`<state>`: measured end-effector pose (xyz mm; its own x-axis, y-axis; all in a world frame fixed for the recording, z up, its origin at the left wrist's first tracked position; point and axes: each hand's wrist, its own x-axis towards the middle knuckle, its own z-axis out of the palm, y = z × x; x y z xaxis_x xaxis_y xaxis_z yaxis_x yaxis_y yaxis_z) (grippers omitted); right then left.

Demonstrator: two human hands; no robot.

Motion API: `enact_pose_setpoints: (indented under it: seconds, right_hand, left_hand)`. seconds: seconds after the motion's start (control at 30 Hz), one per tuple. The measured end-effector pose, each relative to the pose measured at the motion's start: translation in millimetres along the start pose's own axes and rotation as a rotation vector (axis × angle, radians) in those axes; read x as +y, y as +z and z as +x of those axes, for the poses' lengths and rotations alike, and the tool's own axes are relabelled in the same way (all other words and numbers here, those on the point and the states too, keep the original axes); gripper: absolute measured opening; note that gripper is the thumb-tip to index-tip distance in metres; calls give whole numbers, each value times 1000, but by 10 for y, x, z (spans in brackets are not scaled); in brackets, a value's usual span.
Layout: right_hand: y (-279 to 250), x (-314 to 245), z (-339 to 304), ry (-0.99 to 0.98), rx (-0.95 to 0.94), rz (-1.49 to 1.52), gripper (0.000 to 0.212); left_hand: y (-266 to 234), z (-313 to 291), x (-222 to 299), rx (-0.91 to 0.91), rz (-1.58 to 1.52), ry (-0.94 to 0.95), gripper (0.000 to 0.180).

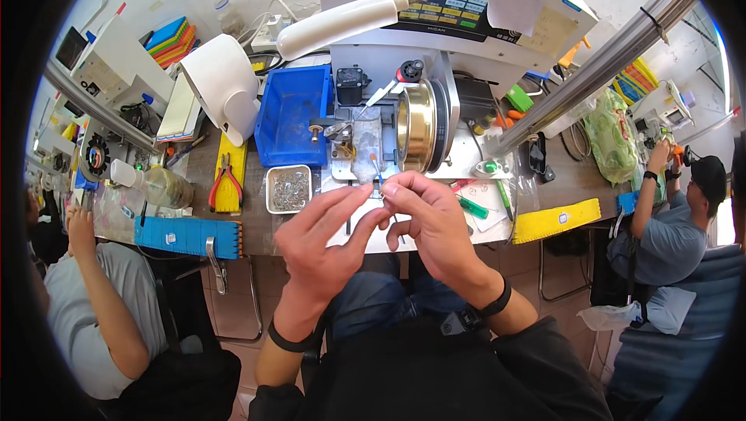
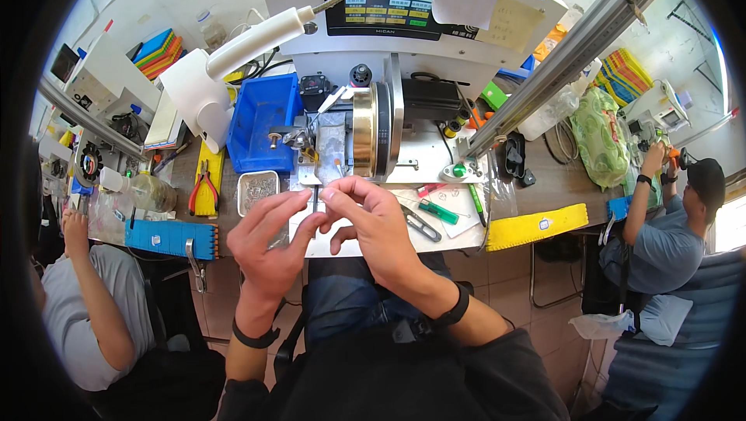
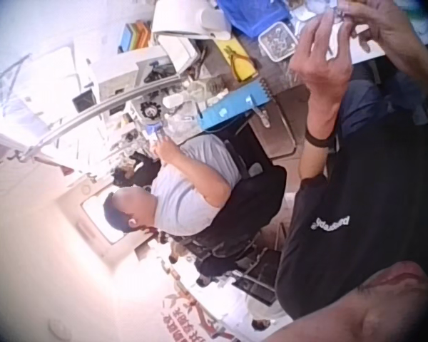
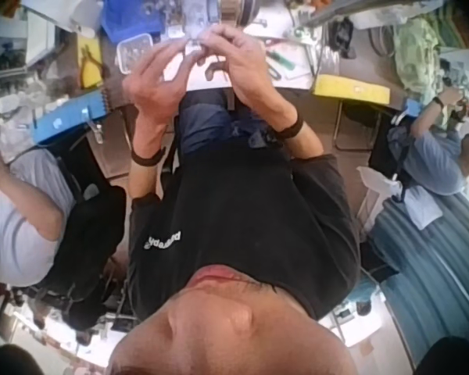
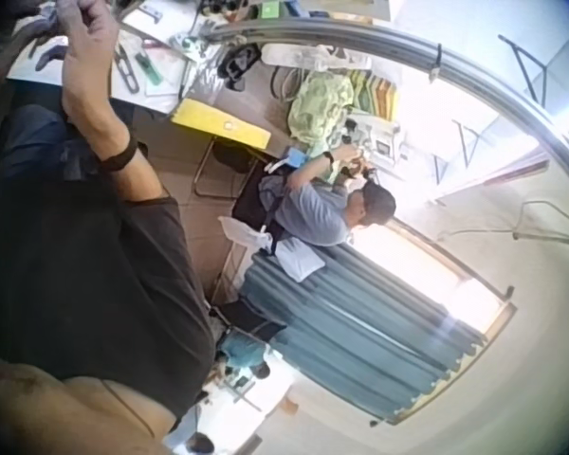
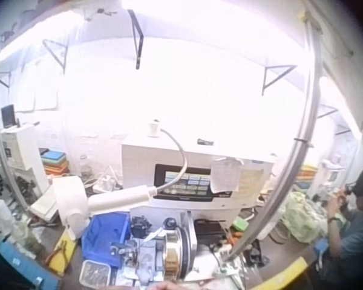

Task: Assembling and testing small mechanical or electronic components at a workbench.

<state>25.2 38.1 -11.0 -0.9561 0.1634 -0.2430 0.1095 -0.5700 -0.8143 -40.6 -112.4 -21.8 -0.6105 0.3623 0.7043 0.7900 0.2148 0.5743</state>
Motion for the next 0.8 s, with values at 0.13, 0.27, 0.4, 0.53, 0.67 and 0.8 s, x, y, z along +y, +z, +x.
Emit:
enact_pose_setpoints:
  seconds: [0.13,0.27,0.4,0.53,0.67,0.8]
  right_hand:
    - [-6,61,33,-23,0,-13,19]
    - [16,91,35,-22,9,-32,19]
    - [57,97,56,-74,18,-73,16]
    - [13,177,100,-86,2,-84,17]
    - [23,215,108,-171,42,-128,13]
    - [22,192,20,-200,44,-155,11]
  left_hand:
    - [90,-41,-8,44,-44,-6,22]
    - [132,-61,-5,75,-164,-184,14]
    - [134,-53,-14,109,-321,-359,8]
    - [98,-64,-68,42,-332,-320,12]
    - [86,-32,-194,30,-301,-218,18]
    - [99,396,-254,108,-49,-248,22]
